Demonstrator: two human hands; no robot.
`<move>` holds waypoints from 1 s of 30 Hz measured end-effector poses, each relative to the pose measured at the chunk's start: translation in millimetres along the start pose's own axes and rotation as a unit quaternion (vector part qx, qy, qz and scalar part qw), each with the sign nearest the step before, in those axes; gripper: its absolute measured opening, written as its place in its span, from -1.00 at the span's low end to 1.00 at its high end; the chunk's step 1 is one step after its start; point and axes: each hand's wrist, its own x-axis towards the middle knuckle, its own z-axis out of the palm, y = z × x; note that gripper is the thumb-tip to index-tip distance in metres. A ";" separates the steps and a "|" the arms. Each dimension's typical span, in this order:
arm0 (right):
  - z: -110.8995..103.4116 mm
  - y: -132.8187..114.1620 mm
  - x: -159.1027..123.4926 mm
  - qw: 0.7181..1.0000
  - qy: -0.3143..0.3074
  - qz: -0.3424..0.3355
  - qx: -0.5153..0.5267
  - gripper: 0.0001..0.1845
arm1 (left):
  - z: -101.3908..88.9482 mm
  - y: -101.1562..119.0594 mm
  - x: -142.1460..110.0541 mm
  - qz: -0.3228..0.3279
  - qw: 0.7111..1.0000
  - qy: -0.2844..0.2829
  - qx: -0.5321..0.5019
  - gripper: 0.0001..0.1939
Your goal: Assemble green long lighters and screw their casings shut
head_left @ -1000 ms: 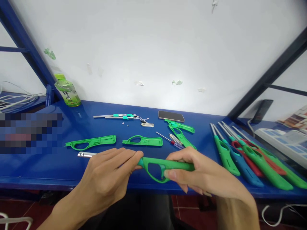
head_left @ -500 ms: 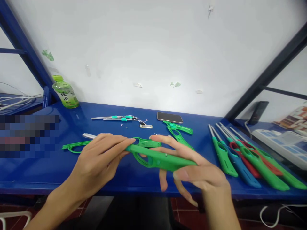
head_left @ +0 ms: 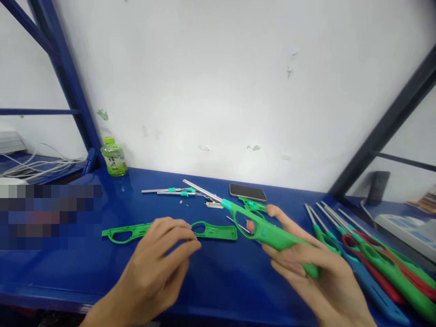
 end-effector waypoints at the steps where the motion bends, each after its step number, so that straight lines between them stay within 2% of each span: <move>1: -3.2 -0.1 -1.2 1.000 0.004 -0.006 -0.013 -0.40 | 1.9 1.6 0.1 0.000 1.000 -0.005 -0.010 -0.65; 4: -13.5 0.5 -4.1 0.999 0.000 -0.020 -0.029 -0.47 | 6.9 6.7 -0.1 0.006 1.000 -0.016 -0.023 -0.64; 9: -26.1 4.2 -3.3 0.998 -0.003 -0.041 -0.039 -0.43 | 8.5 12.6 -0.6 0.009 0.999 -0.011 -0.036 -0.64; 14: -21.0 3.4 -1.8 0.998 0.009 -0.040 -0.038 -0.32 | 7.5 13.7 -0.2 0.012 0.999 -0.007 -0.044 -0.66; 18: -18.2 1.3 -4.8 1.000 0.009 -0.001 -0.030 -0.20 | 7.5 12.9 -1.9 0.006 0.999 -0.013 -0.047 -0.67; 22: -16.4 2.0 -4.4 0.996 -0.059 0.044 -0.052 -0.24 | 4.0 14.3 -4.0 -0.001 1.000 -0.003 -0.023 -0.59; 26: -7.0 6.8 3.7 0.973 -0.183 0.041 -0.136 -0.30 | 0.1 13.8 -2.0 -0.004 0.998 -0.021 0.059 -0.46; 28: -2.7 9.6 7.9 0.960 -0.234 0.038 -0.151 -0.34 | 0.6 11.4 -0.9 0.017 0.996 -0.047 0.074 -0.53; 30: -0.5 10.9 10.3 0.953 -0.254 0.032 -0.163 -0.39 | 2.6 8.3 -1.1 0.028 0.996 -0.055 0.070 -0.64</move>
